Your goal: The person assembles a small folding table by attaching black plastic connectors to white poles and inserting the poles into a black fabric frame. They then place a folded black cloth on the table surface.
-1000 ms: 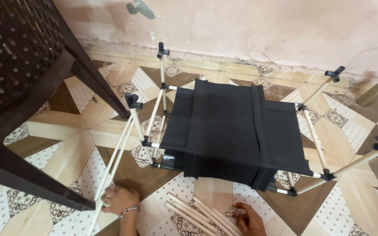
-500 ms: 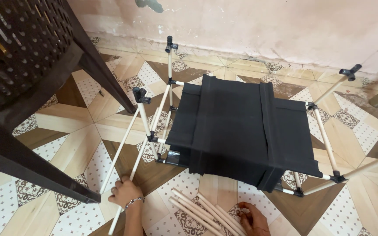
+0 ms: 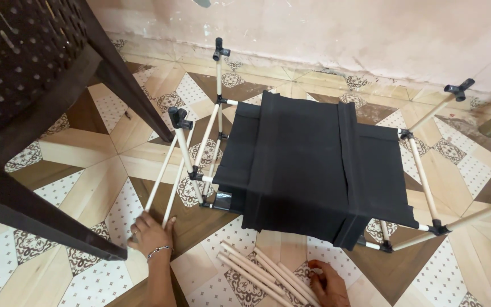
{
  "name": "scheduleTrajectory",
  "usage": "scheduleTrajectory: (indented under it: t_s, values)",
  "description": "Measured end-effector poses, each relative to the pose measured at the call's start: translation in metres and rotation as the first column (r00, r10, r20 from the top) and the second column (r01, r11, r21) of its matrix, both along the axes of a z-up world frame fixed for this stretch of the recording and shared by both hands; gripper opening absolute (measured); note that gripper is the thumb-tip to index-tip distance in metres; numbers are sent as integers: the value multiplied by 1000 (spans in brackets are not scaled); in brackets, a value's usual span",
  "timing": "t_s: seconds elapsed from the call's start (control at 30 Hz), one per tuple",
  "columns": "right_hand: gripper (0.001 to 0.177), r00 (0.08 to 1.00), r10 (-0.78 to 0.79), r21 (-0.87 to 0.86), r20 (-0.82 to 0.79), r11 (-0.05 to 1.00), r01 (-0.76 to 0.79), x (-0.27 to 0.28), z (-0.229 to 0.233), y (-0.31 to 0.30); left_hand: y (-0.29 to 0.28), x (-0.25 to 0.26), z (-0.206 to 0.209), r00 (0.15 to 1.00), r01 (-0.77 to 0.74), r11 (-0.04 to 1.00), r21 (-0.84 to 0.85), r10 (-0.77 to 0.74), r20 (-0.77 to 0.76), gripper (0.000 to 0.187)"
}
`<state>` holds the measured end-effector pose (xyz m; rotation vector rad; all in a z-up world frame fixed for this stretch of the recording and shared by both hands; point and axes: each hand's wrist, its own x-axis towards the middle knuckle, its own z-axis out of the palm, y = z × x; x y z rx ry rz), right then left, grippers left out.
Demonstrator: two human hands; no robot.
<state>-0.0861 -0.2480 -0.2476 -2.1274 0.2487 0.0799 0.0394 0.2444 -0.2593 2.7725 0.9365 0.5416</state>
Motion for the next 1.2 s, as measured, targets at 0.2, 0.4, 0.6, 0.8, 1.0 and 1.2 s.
scheduleTrajectory:
  t_s: [0.2, 0.4, 0.6, 0.8, 1.0, 1.2]
  values:
    - [36, 996, -6, -35, -89, 999, 2, -1, 8, 3, -33, -3, -7, 994, 50, 995, -84, -58, -93, 64]
    - [32, 995, 52, -12, 85, 999, -51, -3, 8, 3, -64, -11, -26, 934, 82, 966, -244, -160, -320, 46]
    - [33, 987, 98, -20, 127, 995, -96, -11, 11, 4, -69, -17, -29, 798, 37, 903, -428, -284, -532, 39]
    - [31, 956, 161, -39, 243, 987, -156, -11, 17, 6, -87, -61, -25, 878, 116, 913, -391, -278, -390, 50]
    - [28, 966, 187, -58, 176, 982, -180, -12, 32, 10, -91, -62, -17, 886, 101, 896, -433, -279, -370, 54]
    - [26, 966, 198, -89, 164, 979, -185, -13, 42, 13, -100, -63, 3, 953, 125, 790, -600, -263, -148, 60]
